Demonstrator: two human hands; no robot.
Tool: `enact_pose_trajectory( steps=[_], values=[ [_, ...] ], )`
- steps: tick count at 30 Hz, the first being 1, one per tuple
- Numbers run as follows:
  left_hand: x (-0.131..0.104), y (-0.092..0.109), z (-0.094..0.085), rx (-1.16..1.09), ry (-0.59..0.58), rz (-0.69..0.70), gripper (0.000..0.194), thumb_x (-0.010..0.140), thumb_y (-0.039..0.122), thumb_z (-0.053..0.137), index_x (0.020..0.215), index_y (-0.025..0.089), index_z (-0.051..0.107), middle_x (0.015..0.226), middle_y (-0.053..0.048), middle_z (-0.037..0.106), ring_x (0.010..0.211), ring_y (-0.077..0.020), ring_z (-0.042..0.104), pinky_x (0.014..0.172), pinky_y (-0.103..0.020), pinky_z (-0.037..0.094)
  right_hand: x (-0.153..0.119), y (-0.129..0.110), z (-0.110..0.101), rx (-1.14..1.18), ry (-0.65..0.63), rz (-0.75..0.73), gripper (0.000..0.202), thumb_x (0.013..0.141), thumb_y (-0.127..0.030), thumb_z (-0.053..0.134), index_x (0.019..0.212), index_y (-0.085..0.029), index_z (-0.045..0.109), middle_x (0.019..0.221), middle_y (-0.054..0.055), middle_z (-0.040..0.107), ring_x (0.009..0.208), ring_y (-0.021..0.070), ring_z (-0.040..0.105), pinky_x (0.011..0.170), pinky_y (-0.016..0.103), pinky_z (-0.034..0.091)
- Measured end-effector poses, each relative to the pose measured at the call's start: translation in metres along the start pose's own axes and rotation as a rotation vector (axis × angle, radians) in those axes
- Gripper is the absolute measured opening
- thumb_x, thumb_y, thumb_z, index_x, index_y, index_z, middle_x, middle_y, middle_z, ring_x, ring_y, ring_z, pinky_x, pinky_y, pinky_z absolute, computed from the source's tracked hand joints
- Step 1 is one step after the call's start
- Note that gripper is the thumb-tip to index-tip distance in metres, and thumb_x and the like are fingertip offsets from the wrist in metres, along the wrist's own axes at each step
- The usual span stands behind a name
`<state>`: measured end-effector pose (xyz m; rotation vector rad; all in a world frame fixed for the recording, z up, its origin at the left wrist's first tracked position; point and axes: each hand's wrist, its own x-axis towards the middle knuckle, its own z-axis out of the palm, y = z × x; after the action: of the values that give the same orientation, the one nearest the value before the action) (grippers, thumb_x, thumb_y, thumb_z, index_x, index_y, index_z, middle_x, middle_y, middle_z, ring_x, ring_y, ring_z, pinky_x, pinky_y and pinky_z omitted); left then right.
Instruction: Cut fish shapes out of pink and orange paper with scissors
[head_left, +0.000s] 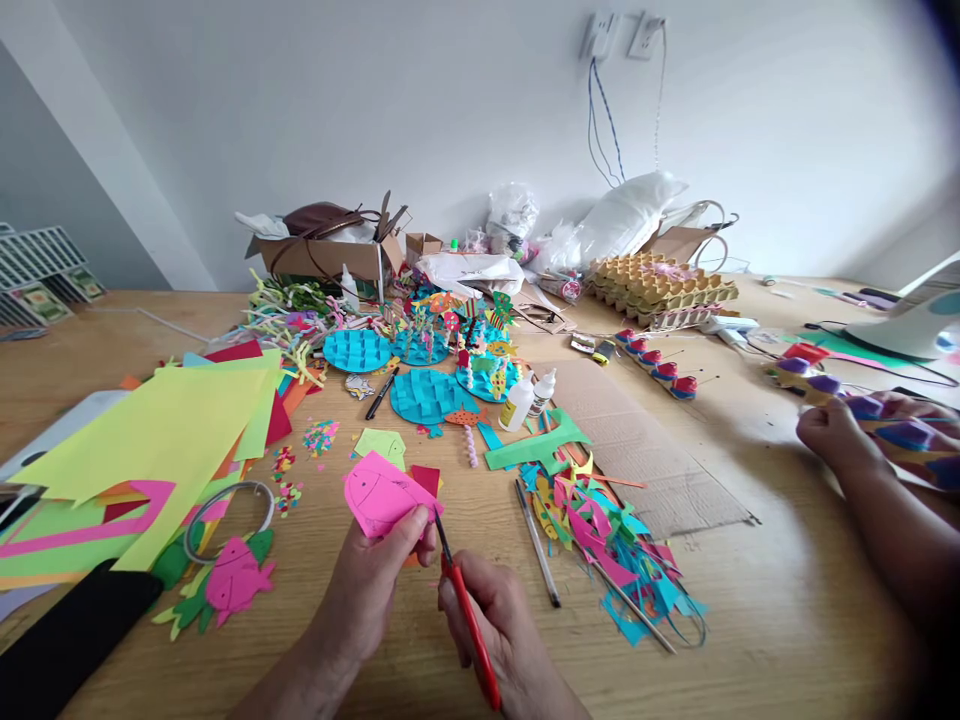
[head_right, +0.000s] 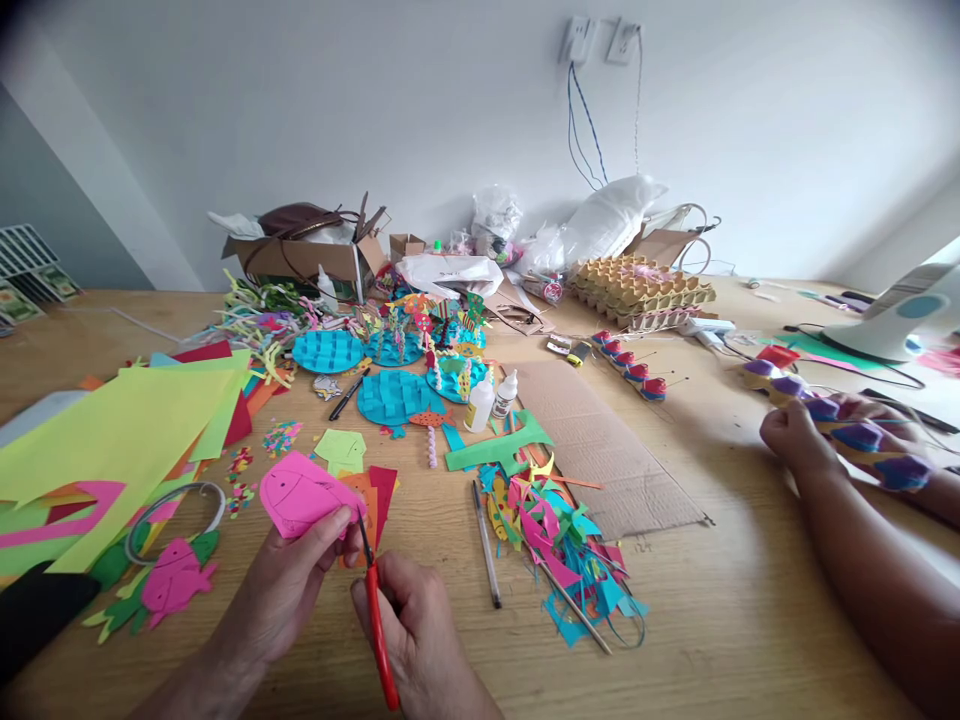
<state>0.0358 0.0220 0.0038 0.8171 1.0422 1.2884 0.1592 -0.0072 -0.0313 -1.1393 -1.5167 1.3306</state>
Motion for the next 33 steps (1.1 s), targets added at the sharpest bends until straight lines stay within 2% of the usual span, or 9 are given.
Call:
enact_pose_trajectory(
  steps=[8,20,33],
  values=[
    [0.0003,-0.0015,-0.0044,0.055,-0.020,0.029,0.016,0.072,0.027,0.061,0.060,0.017,0.060,0.054,0.002,0.056,0.052,-0.0117,0.050,0.051,-0.022,0.044,-0.0015,-0.0083,-0.0039,-0.014,-0.051,0.035,0.035,0.086,-0.041,0.043,0.059,-0.020,0.037,0.050,-0.006,0.032,0.047,0.0088,0.029,0.042,0.019,0.024],
    [-0.0027,0.0012,-0.0004,0.109,-0.017,0.004,0.016,0.072,0.029,0.059,0.060,0.018,0.058,0.054,0.003,0.055,0.052,-0.0126,0.050,0.052,-0.023,0.043,-0.0040,-0.0045,-0.0040,0.019,-0.065,0.042,0.039,0.086,-0.050,0.041,0.061,-0.019,0.039,0.051,-0.006,0.034,0.046,0.0089,0.029,0.041,0.020,0.024],
    [0.0008,0.0071,-0.0083,0.164,-0.080,-0.023,0.014,0.071,0.026,0.061,0.062,0.015,0.059,0.055,0.001,0.057,0.053,-0.0127,0.050,0.052,-0.024,0.043,-0.0053,-0.0054,-0.0075,-0.058,-0.067,0.039,0.039,0.085,-0.040,0.044,0.055,-0.021,0.030,0.050,-0.006,0.027,0.048,0.0089,0.025,0.043,0.021,0.020]
  ],
)
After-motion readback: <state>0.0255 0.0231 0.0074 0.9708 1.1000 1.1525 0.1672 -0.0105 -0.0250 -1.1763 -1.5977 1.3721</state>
